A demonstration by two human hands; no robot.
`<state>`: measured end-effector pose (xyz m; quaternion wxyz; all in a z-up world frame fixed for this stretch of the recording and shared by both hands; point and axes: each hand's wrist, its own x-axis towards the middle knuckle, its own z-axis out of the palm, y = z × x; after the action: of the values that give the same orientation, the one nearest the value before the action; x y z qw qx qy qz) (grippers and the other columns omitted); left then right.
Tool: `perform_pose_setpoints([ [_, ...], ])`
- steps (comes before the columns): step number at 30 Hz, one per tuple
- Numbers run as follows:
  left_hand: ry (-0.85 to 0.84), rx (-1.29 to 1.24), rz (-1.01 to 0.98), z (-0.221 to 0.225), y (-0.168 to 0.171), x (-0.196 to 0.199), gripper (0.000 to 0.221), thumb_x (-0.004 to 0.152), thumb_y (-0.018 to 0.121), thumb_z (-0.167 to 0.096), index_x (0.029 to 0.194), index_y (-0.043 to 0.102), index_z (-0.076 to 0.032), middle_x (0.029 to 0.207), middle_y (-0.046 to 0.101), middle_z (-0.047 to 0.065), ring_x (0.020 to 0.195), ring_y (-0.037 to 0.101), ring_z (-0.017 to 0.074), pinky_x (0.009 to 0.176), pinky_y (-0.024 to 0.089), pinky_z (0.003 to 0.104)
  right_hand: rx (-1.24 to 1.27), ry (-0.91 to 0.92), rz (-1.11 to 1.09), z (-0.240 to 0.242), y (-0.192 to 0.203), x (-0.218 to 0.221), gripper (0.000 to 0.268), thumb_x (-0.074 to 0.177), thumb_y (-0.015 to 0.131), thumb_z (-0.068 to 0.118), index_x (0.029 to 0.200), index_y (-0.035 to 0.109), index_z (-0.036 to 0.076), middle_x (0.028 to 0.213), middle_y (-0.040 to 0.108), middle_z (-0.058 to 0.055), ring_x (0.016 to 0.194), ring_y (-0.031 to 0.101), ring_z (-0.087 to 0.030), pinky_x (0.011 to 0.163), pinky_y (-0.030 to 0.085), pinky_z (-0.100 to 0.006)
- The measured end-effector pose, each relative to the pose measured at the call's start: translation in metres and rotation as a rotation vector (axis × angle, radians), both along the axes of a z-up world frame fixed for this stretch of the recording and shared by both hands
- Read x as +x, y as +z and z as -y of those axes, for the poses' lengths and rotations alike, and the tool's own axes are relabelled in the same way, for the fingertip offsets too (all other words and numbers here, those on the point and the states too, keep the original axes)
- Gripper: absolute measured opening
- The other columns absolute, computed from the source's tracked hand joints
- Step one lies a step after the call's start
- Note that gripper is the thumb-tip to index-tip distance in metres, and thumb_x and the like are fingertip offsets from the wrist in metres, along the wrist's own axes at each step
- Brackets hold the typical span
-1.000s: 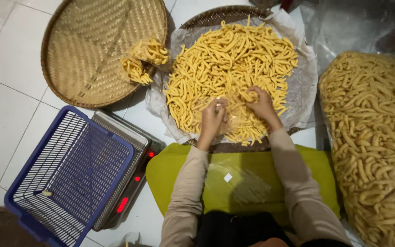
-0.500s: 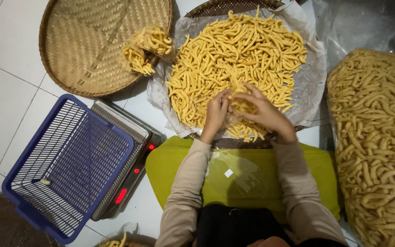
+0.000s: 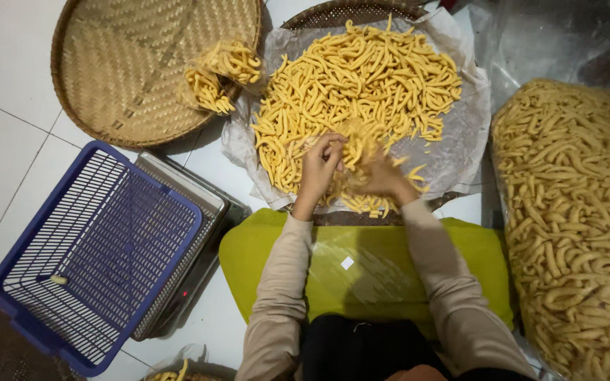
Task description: The person scoops yellow fried snacks from a large woven tray into small plastic bags. They place the filled bags onto a digital scale to check the weight, then move them to a blue basket. The process is repeated continuously.
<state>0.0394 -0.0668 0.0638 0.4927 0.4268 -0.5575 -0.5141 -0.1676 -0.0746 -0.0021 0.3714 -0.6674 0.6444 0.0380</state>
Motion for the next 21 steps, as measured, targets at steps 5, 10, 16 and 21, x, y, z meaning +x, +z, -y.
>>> perform_pose_setpoints([
  [5,0.040,-0.012,0.337,-0.009,0.014,0.009,0.033,0.099,0.065,-0.011,0.132,0.066,-0.012,0.061,0.052,0.004,0.055,0.050,0.0122,0.054,0.040,0.028,-0.199,0.056,-0.171,-0.006,-0.007,0.020,0.110,0.059,0.099,0.044,0.151,0.045,0.019,0.161,0.016,-0.022,0.135,0.037,-0.052,0.105,0.041,-0.057],
  [10,0.043,-0.132,0.438,-0.010,0.009,0.011,0.054,0.094,0.069,-0.013,0.145,0.054,-0.015,0.070,0.061,0.005,0.060,0.060,0.0161,0.060,0.048,0.031,-0.422,-0.278,0.105,-0.002,-0.027,-0.018,0.070,0.076,0.088,0.026,0.140,0.061,0.016,0.143,0.050,-0.022,0.114,0.064,-0.039,0.097,0.058,-0.051],
  [16,-0.057,-0.035,0.576,-0.008,0.000,0.002,0.073,0.093,0.070,-0.017,0.158,0.037,-0.022,0.075,0.067,0.004,0.062,0.065,0.0175,0.059,0.052,0.033,-0.145,-0.658,0.530,0.010,0.012,-0.042,0.062,0.080,0.080,0.011,0.135,0.054,0.012,0.127,0.061,-0.010,0.097,0.069,-0.024,0.077,0.061,-0.038],
  [21,-0.174,0.062,0.542,-0.012,-0.003,-0.011,0.086,0.091,0.069,-0.015,0.163,0.022,-0.021,0.074,0.069,0.002,0.061,0.067,0.0160,0.059,0.055,0.031,-0.517,-0.491,1.251,0.002,0.041,-0.033,0.053,0.089,0.073,-0.004,0.135,0.049,0.006,0.122,0.060,-0.012,0.109,0.068,-0.021,0.090,0.063,-0.031],
])
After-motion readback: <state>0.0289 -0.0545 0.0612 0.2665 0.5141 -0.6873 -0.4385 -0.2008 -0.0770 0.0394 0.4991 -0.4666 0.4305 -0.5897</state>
